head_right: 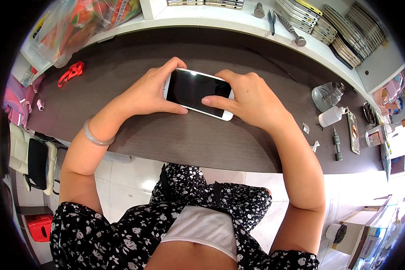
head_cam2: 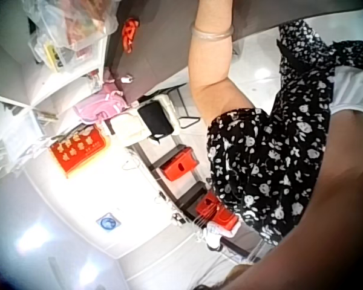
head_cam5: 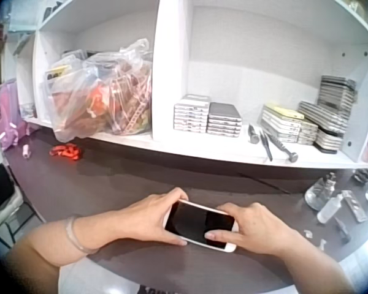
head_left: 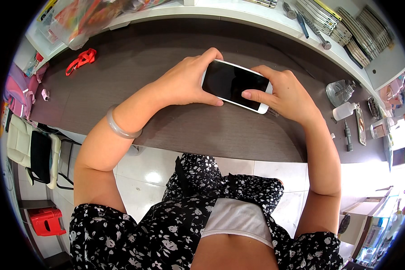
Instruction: The person disassembles a black smartphone, removing the screen assembly to expose the internal components. They then pick up a white smartphone and repeatedly press the screen and buttons, appearing to test its functionality.
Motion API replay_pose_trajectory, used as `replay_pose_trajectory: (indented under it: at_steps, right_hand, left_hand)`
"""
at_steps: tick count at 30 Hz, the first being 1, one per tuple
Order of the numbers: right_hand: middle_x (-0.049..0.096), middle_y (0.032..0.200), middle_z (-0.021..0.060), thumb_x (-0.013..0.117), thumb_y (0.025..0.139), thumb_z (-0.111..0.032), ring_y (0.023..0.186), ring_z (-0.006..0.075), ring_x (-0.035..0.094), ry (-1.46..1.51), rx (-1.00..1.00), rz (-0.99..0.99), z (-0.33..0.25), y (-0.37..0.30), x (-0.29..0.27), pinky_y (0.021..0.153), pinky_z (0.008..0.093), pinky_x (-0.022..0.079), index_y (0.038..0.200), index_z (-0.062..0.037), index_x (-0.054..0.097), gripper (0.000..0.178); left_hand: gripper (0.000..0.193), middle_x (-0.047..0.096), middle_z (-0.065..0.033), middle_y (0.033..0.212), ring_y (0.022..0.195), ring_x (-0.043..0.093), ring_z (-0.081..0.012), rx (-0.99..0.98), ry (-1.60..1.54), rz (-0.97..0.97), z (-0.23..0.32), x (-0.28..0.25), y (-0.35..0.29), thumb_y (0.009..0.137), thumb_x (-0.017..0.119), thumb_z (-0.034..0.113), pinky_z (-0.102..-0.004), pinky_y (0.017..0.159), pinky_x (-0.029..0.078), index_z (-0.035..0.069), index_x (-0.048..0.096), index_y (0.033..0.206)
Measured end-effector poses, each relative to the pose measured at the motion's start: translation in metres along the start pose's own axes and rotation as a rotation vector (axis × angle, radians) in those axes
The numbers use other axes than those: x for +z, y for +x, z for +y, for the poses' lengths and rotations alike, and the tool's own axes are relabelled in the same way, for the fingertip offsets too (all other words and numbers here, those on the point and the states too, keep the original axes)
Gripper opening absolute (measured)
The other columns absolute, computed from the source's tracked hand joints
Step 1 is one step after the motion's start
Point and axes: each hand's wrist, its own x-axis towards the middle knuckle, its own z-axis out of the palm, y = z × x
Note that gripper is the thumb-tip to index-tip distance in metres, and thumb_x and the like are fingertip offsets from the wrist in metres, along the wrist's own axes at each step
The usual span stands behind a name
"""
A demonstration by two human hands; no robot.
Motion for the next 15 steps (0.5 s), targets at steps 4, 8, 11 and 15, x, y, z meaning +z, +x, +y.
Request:
replay_pose_trajectory:
  at_steps: [4,8,11,15]
  right_hand:
    - [0.067,0.069,0.0197,0.074,0.079,-0.044,0.065,0.032,0.068,-0.003,0.02,-0.01,-0.0013,-0.0005,-0.0012,0.064,0.0379,0.053,0.103,0.0041,0.067,0.054]
    - [0.067,0.068,0.0195,0.074,0.079,-0.044,0.064,0.0319,0.068,-0.009,0.019,-0.011,-0.0022,-0.0001,-0.0012,0.063,0.038,0.053,0.103,0.0039,0.067,0.054]
    - [0.067,0.068,0.0193,0.074,0.079,-0.044,0.064,0.0318,0.068,-0.009,0.021,-0.012,-0.0019,-0.0002,-0.0014,0.063,0.0379,0.053,0.103,0.0037,0.067,0.054]
    - [0.067,0.069,0.0192,0.074,0.079,-0.044,0.064,0.0315,0.068,0.01,0.014,-0.004,0.0004,-0.0002,-0.0004,0.063,0.0379,0.053,0.103,0.0034,0.067,0.054]
  left_hand:
    - [0.069,0.063,-0.0127,0.097,0.093,0.062,-0.0303,-0.005,0.001,0.001,0.0003,0.0,0.0,0.061,0.088,0.019,-0.0376,0.08,0.046,0.007,0.044,0.113]
    - [0.069,0.063,-0.013,0.098,0.093,0.062,-0.0308,-0.001,-0.001,0.0,0.0,-0.0001,-0.0003,0.061,0.088,0.018,-0.0377,0.081,0.046,0.007,0.044,0.113]
    - [0.069,0.063,-0.0133,0.099,0.094,0.062,-0.031,0.002,-0.003,-0.001,-0.0009,0.0001,0.0,0.061,0.088,0.018,-0.0378,0.081,0.047,0.007,0.044,0.113]
    - [0.069,0.064,-0.0136,0.099,0.094,0.062,-0.0312,0.012,0.004,0.006,-0.0014,0.0006,0.0005,0.061,0.088,0.018,-0.0381,0.081,0.047,0.007,0.044,0.113]
